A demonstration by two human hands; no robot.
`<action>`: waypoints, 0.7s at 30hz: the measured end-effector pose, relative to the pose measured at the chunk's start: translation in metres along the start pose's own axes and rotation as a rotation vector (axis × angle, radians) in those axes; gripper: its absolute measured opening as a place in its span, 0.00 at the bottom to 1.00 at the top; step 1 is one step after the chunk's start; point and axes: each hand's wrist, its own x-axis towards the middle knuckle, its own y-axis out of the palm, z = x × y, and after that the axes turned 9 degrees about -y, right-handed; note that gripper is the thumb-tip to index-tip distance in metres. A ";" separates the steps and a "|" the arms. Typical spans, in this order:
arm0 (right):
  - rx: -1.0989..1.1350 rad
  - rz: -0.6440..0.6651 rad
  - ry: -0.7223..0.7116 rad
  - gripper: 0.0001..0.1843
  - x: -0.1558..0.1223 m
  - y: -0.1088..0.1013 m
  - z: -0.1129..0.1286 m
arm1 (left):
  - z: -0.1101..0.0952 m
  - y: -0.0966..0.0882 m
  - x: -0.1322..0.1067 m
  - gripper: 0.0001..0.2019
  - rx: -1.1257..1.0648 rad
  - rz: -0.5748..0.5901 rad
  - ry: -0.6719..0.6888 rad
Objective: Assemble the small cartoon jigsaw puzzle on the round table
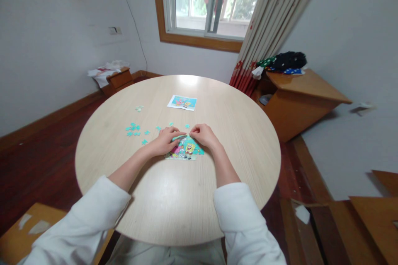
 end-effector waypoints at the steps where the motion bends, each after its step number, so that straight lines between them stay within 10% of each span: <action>1: -0.025 -0.033 0.010 0.07 0.000 0.000 0.000 | 0.005 -0.003 0.002 0.17 -0.063 -0.069 -0.028; 5: -0.107 -0.103 0.034 0.07 0.001 -0.003 0.001 | 0.035 -0.026 0.011 0.12 -0.332 -0.399 -0.255; 14: -0.167 -0.115 0.020 0.07 -0.001 -0.007 0.000 | 0.087 -0.056 0.005 0.12 -0.702 -0.662 -0.649; 21: -0.186 -0.094 0.022 0.07 0.000 -0.004 0.003 | 0.072 -0.050 0.001 0.09 -0.429 -0.356 -0.444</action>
